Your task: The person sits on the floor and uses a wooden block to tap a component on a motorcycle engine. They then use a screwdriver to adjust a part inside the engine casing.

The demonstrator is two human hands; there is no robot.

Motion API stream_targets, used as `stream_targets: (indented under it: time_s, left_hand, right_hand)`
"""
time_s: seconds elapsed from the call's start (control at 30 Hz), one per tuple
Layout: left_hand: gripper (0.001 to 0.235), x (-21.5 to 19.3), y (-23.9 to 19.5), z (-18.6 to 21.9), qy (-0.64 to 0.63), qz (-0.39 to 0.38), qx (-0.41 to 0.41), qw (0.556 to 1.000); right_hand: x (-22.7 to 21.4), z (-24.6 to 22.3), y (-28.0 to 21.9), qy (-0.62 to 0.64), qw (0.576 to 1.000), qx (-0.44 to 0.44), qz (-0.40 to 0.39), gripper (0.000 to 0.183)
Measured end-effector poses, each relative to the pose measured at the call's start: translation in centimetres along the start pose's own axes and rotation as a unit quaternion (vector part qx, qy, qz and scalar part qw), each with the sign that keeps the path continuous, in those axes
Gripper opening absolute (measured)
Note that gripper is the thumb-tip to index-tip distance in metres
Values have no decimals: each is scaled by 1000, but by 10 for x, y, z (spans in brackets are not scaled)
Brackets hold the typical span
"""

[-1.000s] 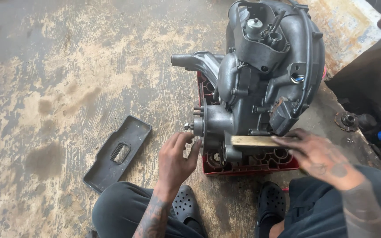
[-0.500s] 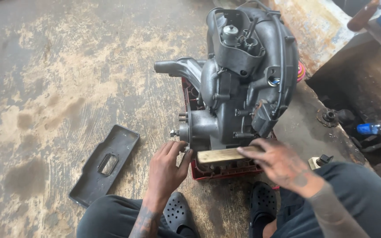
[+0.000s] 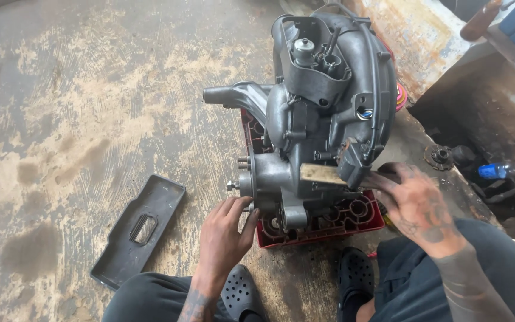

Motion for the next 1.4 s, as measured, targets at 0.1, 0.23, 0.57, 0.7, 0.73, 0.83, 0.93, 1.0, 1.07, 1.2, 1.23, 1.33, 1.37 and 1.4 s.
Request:
stream_targets:
  time_s: [0.1, 0.23, 0.57, 0.7, 0.73, 0.83, 0.93, 1.0, 1.07, 1.2, 1.23, 1.33, 1.37, 1.4]
  left_hand:
    - [33, 7, -3, -7, -11, -24, -26, 999]
    - [38, 10, -2, -6, 16, -40, -27, 999]
    - [37, 7, -2, 1, 17, -41, -3, 999]
    - [38, 7, -4, -1, 11, -38, 4, 999]
    - [38, 8, -4, -3, 4, -41, -7, 999]
    - [37, 10, -3, -4, 2, -43, -5, 999]
    - [37, 6, -3, -2, 12, -40, 5, 999]
    - [38, 6, -5, -2, 12, -42, 0, 999]
    - [38, 8, -5, -4, -30, -52, -22, 998]
    - [39, 7, -5, -3, -16, -49, -8, 999]
    - [39, 5, -5, -3, -14, -60, -8, 998]
    - [41, 7, -5, -5, -19, -72, -25, 997]
    - [43, 9, -6, -6, -25, -84, -36, 996]
    - [43, 9, -6, -6, -25, -86, -36, 995]
  right_hand:
    - [27, 9, -7, 61, 994, 40, -81, 26]
    - [8, 40, -10, 71, 979, 90, -170, 39]
    - [-6, 50, -8, 133, 968, 89, -195, 56]
    - [9, 21, -2, 102, 983, 70, -135, 49]
    - [18, 11, -6, 48, 996, 25, -70, 37]
    - [-5, 24, -3, 89, 994, 18, -60, 38]
    - [-7, 38, -7, 157, 979, 63, -117, 49]
    - [5, 25, -6, 127, 981, 73, -126, 53]
    - [8, -17, -1, 59, 997, -35, -44, 69]
    - [8, 31, -8, 99, 993, 5, -72, 40]
    - [9, 38, -11, 127, 985, 48, -110, 39]
    - [30, 23, -12, 106, 989, 36, -99, 39]
    - [38, 8, -15, 60, 997, -5, -48, 39]
    - [35, 11, -12, 61, 997, -4, -49, 39]
Point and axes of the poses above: each hand's wrist, its own y-axis towards the middle knuckle, its own x-axis out of the palm, z = x × y, the point moved 5 cm from there along y, towards the middle knuckle, and after that the axes turned 12 degrees about -y, right-handed, at the moved point
